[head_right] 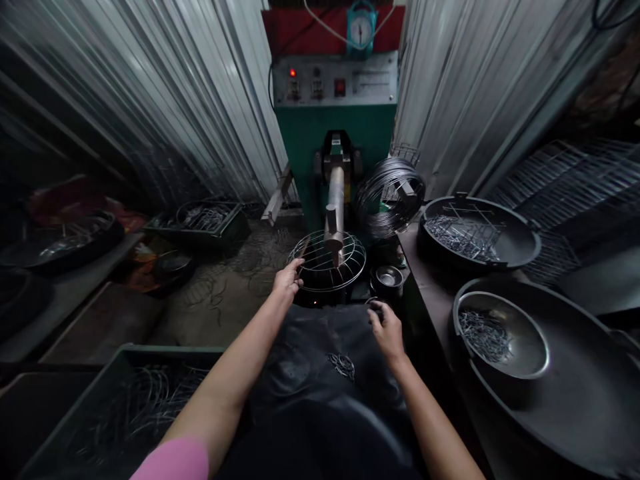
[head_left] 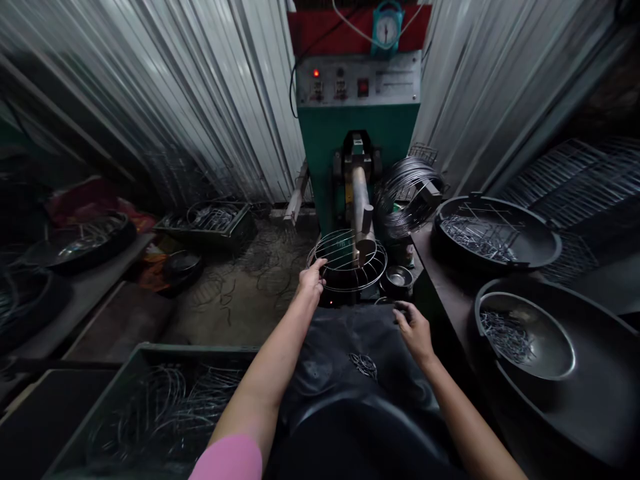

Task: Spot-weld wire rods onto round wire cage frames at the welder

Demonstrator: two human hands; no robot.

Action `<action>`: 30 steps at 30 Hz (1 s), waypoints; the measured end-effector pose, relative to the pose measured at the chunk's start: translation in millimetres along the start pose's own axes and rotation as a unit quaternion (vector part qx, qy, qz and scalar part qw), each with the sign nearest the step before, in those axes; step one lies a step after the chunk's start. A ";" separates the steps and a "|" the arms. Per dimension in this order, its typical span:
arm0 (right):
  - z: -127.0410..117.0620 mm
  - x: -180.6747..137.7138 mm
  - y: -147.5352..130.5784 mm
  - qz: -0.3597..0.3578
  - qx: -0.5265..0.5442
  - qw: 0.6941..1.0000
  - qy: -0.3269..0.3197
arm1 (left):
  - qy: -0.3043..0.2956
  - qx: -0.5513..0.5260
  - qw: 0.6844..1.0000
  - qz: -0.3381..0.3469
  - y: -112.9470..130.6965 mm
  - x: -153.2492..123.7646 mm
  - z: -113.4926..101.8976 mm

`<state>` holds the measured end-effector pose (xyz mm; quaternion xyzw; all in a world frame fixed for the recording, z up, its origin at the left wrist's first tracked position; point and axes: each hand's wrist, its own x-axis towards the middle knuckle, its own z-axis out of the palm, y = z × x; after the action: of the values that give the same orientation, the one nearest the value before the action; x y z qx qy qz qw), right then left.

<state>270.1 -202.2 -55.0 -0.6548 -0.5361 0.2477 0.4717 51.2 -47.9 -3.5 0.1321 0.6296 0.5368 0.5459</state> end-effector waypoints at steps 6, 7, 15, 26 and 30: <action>25.5 34.6 -30.4 -0.137 -0.146 0.978 0.050 | 0.019 0.005 1.000 0.009 -0.8 -4.0 0.2; 30.6 42.0 -38.2 -0.142 -0.186 0.971 0.048 | 0.021 0.005 1.000 0.013 -0.7 -4.4 0.2; 49.7 62.3 -67.1 -0.160 -0.396 0.902 -0.062 | 0.018 0.004 1.000 0.025 1.4 -8.4 -0.3; 38.4 48.3 -50.3 -0.159 -0.266 0.950 -0.043 | -0.009 0.004 1.000 0.007 3.8 -9.6 -9.2; 23.8 2.0 -8.8 -0.075 -0.319 0.926 -0.188 | -0.081 -0.009 0.995 -0.061 4.0 6.2 -37.9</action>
<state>246.8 -192.1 -57.1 -0.6698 -0.7132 0.1463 0.1459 15.8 -61.9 -10.2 0.1319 0.5855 0.4957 0.6277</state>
